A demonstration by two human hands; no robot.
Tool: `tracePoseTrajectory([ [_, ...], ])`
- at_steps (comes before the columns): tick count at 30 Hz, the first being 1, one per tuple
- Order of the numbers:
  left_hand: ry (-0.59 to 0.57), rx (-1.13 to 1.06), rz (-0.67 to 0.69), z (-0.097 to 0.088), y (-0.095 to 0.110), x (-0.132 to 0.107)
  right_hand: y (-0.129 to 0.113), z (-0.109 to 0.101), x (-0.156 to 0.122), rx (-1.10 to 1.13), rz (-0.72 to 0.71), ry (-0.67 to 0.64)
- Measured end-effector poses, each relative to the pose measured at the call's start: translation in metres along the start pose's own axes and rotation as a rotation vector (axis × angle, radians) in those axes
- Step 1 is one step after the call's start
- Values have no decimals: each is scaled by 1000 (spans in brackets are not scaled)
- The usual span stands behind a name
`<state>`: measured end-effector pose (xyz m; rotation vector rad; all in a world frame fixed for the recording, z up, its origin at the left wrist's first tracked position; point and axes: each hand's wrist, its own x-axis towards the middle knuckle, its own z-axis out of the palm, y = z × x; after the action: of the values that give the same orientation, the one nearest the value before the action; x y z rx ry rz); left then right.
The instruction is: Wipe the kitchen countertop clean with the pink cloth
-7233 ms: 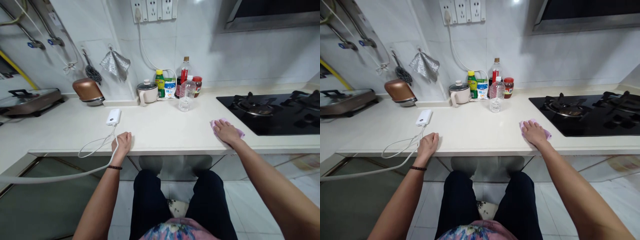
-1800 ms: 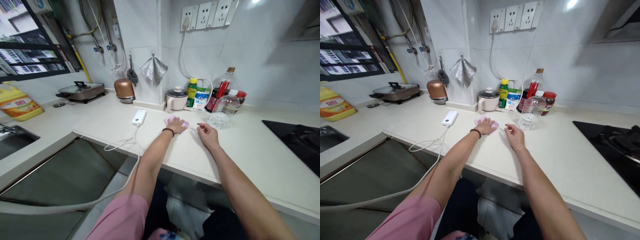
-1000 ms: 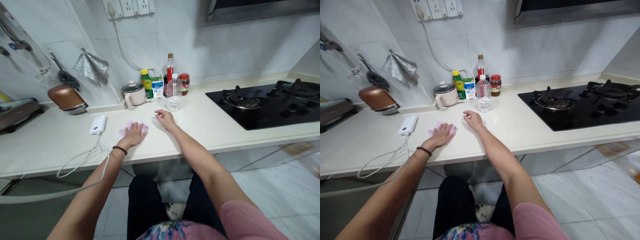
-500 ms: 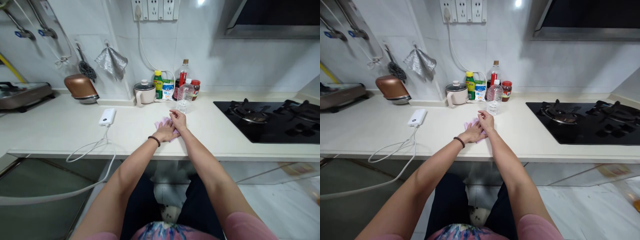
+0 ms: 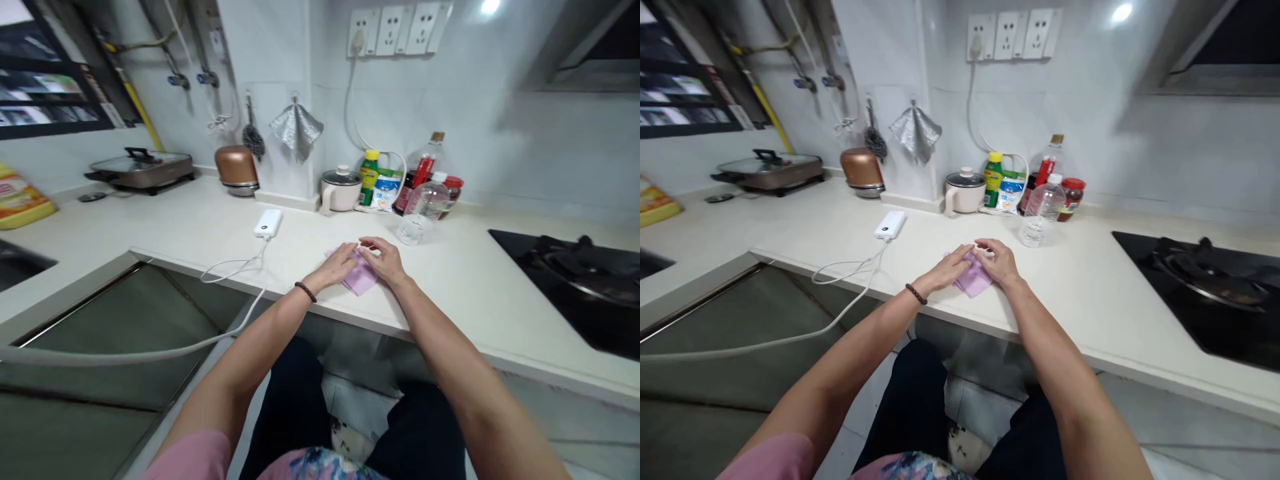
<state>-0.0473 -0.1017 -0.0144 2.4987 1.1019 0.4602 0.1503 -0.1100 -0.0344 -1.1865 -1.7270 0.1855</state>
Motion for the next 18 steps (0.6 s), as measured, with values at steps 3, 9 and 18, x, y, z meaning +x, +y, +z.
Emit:
tracePoseTrajectory([
  [3,254,13,-20,-20,-28,-33,-5,6,-3,-50,-70,-219],
  [9,442,175,-219,-43,-84,-80,3,14,0,-157,-106,-425],
  [18,336,262,-152,-31,-86,-61,31,-8,2,-466,107,-238],
])
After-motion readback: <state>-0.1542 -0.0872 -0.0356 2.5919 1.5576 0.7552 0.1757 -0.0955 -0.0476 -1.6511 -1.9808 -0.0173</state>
